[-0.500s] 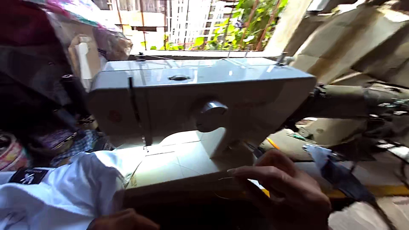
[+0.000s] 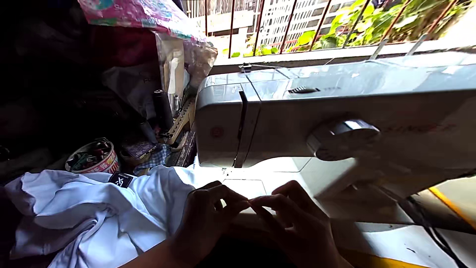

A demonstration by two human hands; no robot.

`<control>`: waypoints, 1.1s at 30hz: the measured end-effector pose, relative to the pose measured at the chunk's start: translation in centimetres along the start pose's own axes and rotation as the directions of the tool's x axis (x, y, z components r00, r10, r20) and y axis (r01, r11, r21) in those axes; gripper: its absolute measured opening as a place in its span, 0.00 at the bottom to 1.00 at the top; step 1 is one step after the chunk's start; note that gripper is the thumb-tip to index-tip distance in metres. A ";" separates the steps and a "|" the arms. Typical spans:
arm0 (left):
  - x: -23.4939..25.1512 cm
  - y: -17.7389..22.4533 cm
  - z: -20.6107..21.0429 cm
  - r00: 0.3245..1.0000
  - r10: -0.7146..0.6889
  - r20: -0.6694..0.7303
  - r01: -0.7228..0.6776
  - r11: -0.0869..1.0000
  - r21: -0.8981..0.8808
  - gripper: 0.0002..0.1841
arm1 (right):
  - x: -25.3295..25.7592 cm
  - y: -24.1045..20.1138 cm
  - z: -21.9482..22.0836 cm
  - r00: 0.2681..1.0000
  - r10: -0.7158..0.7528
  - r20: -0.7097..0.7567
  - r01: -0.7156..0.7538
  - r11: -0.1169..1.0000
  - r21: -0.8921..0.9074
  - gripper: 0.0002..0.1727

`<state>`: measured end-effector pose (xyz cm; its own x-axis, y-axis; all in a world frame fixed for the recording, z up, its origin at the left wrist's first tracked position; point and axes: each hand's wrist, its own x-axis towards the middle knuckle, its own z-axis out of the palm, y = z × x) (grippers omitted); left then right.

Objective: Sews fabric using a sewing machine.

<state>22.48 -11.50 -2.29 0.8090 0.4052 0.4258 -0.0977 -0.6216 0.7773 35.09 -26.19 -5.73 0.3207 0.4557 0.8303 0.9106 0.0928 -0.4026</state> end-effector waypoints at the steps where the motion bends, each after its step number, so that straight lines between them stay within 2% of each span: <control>1: -0.1 -0.6 -0.1 0.999 0.032 -0.015 -0.031 0.999 0.033 0.08 | 0.0 0.1 0.3 1.000 0.007 0.007 -0.007 1.000 -0.002 0.08; 4: -0.2 -1.9 -0.6 0.998 0.057 -0.018 -0.055 0.996 0.065 0.08 | -0.2 0.7 1.2 0.998 0.053 0.017 -0.053 0.998 0.018 0.10; 9: 0.5 -2.7 -1.2 0.999 0.044 -0.016 -0.044 0.999 -0.009 0.05 | 0.3 0.9 2.5 0.994 0.110 0.024 -0.111 0.993 0.028 0.10; 12: 1.0 -2.9 -1.4 0.999 0.036 -0.035 -0.035 0.999 0.032 0.04 | 0.9 0.8 2.6 0.989 0.141 0.042 -0.142 0.990 0.026 0.10; 15: 1.7 -3.5 -1.9 0.997 -0.006 -0.071 0.010 0.998 0.057 0.02 | 1.4 0.9 2.3 0.984 0.171 0.053 -0.170 0.985 -0.037 0.10; 17: 2.2 -4.4 -2.5 0.995 0.026 -0.101 -0.015 0.994 0.106 0.03 | 2.0 1.2 2.1 0.973 0.216 0.079 -0.204 0.969 -0.137 0.09; 22: 4.6 -5.2 -3.4 0.987 -0.059 -0.149 0.077 0.990 0.121 0.03 | 4.4 1.6 2.1 0.911 0.375 0.172 -0.337 0.916 -0.217 0.04; 24: 5.5 -5.8 -2.8 0.988 -0.049 -0.144 0.068 0.989 0.130 0.03 | 5.2 1.1 2.5 0.863 0.472 0.178 -0.433 0.874 -0.222 0.03; 26: 6.1 -6.0 -2.2 0.992 -0.021 -0.124 0.042 0.985 0.170 0.06 | 5.7 0.8 2.9 0.830 0.529 0.174 -0.484 0.840 -0.245 0.06; 29: 6.7 -5.6 -1.6 0.994 0.029 -0.104 -0.001 0.965 0.261 0.11 | 5.6 0.7 3.7 0.830 0.535 0.155 -0.482 0.830 -0.282 0.12; 33: 6.8 -5.6 -1.3 0.993 0.051 -0.104 -0.024 0.969 0.245 0.12 | 5.0 0.6 4.1 0.867 0.490 0.094 -0.452 0.851 -0.266 0.07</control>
<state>27.77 -4.37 -3.13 0.7382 0.4403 0.5111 0.0278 -0.7768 0.6291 36.14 -20.25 -3.43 0.6993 0.5239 0.4863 0.6997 -0.3629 -0.6154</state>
